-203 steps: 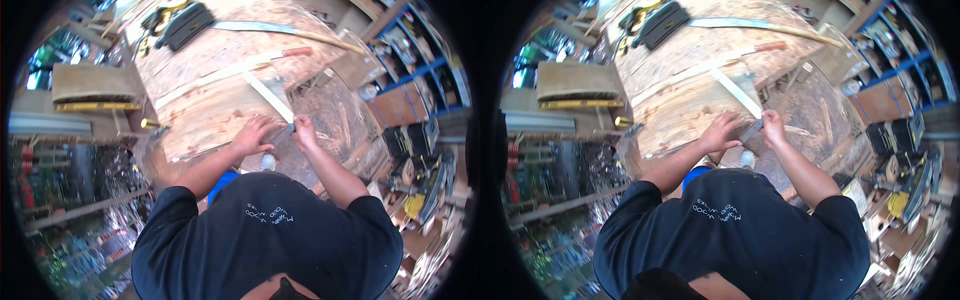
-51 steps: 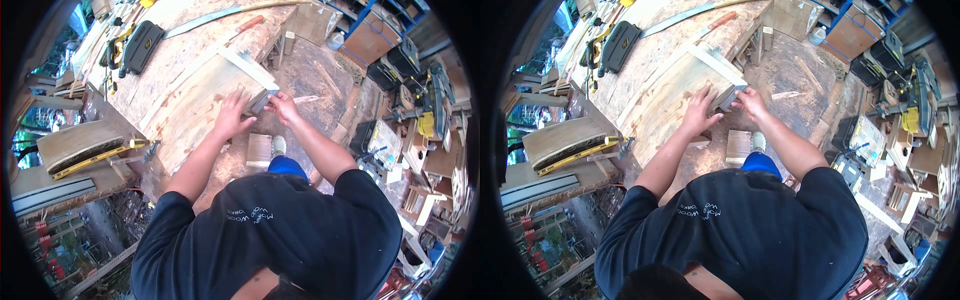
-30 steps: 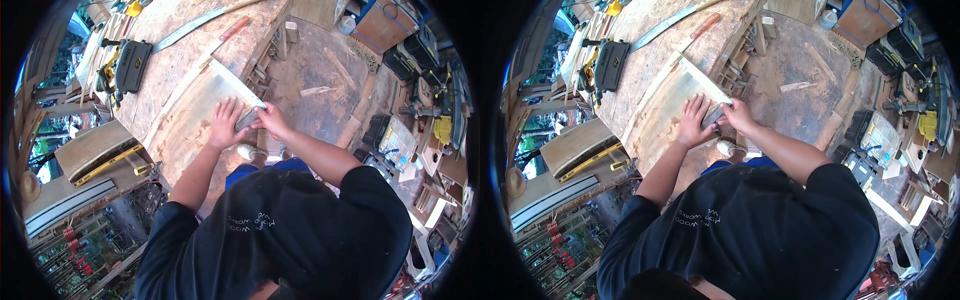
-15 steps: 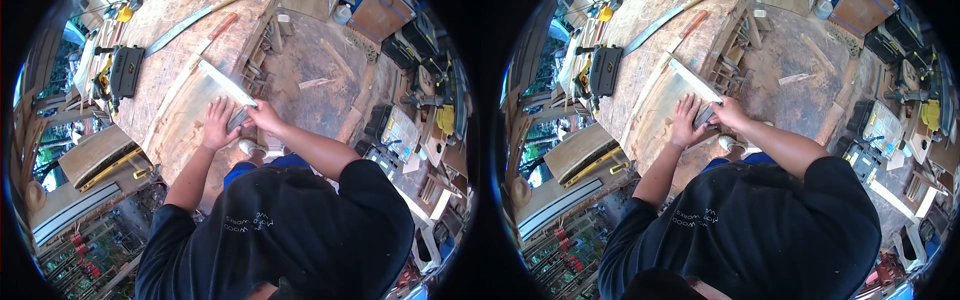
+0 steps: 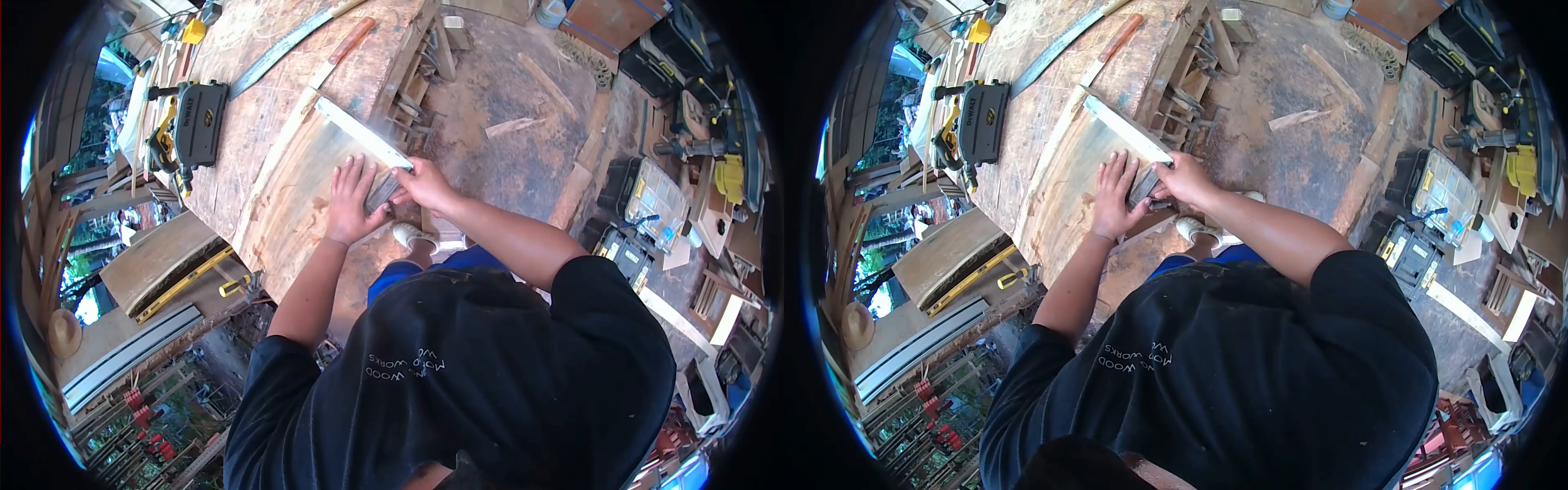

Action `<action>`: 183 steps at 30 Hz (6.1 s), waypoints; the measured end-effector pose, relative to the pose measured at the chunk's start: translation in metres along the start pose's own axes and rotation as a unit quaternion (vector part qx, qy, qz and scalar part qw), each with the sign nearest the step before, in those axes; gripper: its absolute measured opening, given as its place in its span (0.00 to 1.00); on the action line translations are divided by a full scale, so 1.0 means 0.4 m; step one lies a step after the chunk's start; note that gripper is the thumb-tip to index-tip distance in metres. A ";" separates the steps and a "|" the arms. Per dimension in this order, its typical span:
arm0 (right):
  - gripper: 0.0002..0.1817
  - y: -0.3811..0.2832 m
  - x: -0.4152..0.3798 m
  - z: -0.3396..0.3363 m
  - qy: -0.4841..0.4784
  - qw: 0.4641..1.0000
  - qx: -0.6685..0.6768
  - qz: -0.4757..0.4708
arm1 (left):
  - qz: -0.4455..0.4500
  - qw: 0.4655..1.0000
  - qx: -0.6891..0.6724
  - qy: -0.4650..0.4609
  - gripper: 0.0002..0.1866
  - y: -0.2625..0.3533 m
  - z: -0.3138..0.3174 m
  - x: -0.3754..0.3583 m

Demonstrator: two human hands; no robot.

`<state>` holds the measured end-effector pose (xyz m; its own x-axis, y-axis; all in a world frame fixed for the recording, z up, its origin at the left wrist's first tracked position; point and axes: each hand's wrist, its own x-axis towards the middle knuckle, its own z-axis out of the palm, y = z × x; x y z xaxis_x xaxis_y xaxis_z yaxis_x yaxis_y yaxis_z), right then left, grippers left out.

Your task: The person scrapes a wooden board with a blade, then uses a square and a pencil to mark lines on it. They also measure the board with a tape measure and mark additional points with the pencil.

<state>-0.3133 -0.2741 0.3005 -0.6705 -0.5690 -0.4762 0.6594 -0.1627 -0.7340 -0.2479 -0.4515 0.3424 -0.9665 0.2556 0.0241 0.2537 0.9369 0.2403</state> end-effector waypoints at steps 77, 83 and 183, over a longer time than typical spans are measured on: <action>0.14 -0.029 0.010 -0.020 -0.048 0.992 -0.110 0.046 | -0.017 0.999 -0.025 -0.017 0.43 -0.009 0.001 -0.008; 0.13 -0.008 0.021 -0.034 -0.076 0.994 -0.059 0.050 | -0.012 0.999 -0.039 -0.002 0.43 -0.013 0.004 -0.008; 0.21 0.186 0.888 1.405 -0.336 0.396 -0.781 -0.347 | -0.507 0.701 -0.361 0.348 0.38 -0.252 0.037 -0.843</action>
<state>-0.3114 -0.9413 0.3488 0.0825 -0.9955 -0.0468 -0.9709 -0.0697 -0.2291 0.0532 -0.6285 0.2958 -0.4836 -0.8688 -0.1066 -0.4205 0.1237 0.8988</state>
